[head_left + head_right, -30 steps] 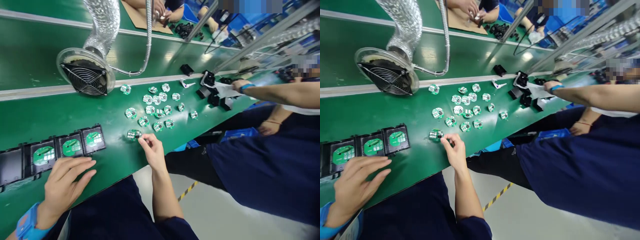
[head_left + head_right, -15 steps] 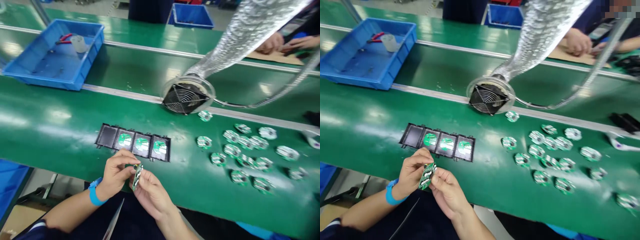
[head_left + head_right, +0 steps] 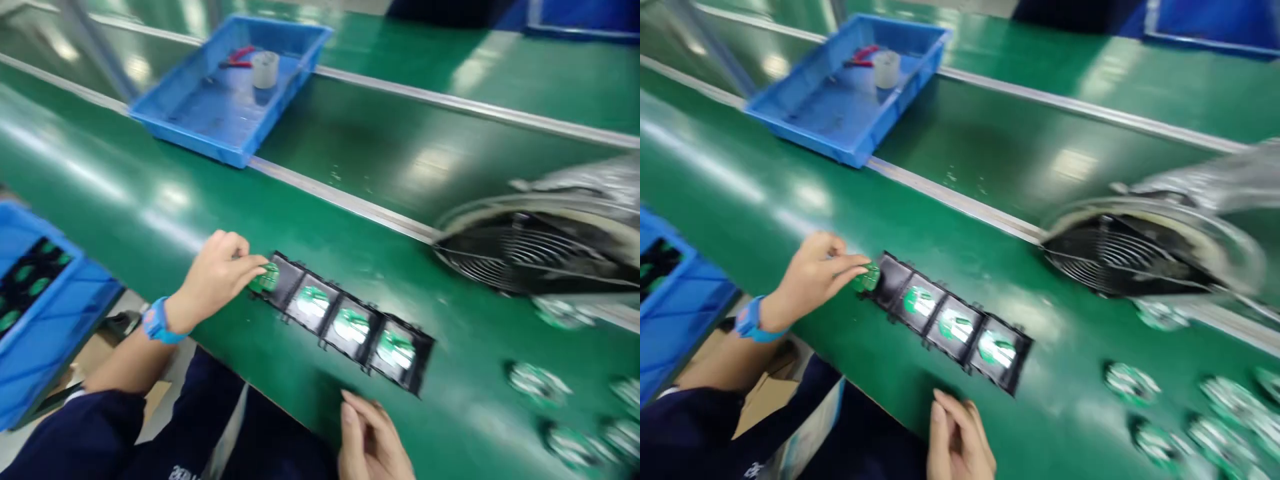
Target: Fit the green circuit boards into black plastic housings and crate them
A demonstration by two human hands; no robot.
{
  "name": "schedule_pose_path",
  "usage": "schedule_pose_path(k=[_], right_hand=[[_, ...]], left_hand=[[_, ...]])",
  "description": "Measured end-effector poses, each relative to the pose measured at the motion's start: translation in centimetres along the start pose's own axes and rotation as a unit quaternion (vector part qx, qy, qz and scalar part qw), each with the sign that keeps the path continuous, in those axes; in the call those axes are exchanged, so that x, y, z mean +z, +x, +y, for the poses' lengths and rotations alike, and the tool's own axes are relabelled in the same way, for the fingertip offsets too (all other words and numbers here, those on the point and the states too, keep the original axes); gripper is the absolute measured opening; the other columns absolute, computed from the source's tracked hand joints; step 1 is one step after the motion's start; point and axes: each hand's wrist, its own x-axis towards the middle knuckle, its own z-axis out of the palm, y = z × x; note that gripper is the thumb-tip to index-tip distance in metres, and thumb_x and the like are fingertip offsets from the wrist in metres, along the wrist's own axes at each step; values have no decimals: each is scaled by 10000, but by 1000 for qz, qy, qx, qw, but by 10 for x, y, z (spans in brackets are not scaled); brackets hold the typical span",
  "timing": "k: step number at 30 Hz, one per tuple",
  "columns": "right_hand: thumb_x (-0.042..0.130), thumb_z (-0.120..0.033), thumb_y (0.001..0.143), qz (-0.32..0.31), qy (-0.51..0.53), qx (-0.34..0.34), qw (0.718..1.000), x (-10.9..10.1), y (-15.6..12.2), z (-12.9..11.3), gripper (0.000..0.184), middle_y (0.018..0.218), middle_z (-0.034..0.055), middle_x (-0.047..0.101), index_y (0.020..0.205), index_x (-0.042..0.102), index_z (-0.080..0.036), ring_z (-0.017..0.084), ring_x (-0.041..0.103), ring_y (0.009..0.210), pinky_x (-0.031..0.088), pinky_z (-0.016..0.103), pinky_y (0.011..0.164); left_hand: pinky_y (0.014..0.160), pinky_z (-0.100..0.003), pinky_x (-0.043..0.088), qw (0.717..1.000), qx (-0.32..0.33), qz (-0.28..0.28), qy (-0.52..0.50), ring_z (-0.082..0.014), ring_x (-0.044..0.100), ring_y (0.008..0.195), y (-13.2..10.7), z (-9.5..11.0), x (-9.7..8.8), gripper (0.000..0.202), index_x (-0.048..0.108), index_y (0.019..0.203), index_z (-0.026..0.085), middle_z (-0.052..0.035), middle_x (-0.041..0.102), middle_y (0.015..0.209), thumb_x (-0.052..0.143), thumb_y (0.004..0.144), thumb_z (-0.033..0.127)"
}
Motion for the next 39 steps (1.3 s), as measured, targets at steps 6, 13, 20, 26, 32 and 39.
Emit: schedule_pose_path(k=[6,13,20,26,32,39], right_hand=[[640,-100,893,0,10,-22,1000,10,16,-2,190,682,1,630,1041,712,-193,114,516,542,439,229,469],[625,-61,880,-17,39,-5,999,7,18,-3,220,674,-10,573,1037,706,-193,110,498,553,416,218,452],[629,-55,867,-17,51,5,999,8,21,-3,235,648,-21,555,1033,711,-202,117,496,556,428,222,461],[611,-42,867,-24,43,4,999,7,20,-4,264,661,-16,551,1047,695,-216,120,492,557,411,225,448],[668,-181,906,-93,-70,-114,987,2,40,-12,274,736,3,567,1177,681,-222,151,539,673,479,288,607],[466,-728,946,-149,-285,-280,905,53,95,-35,697,902,84,580,1316,673,-175,235,459,856,379,388,791]], left_hand=[[685,-334,354,995,54,-59,61,-206,416,779,10,5,22,174,761,1037,206,-70,537,872,657,926,290],[679,-331,315,990,67,-100,70,-212,399,789,22,16,33,153,766,985,206,-65,534,839,634,943,271],[669,-338,311,986,76,-120,86,-206,403,780,24,15,38,159,762,966,218,-63,526,839,607,959,252],[678,-346,335,986,70,-126,77,-212,432,793,23,14,41,173,757,993,230,-71,553,861,600,965,298],[734,-383,361,991,59,-101,57,-249,553,915,5,5,27,328,678,1154,228,-77,698,1083,628,937,469],[885,-461,327,987,115,-108,7,-354,569,1227,-23,-8,24,877,643,1250,211,-86,721,1257,395,779,908]])
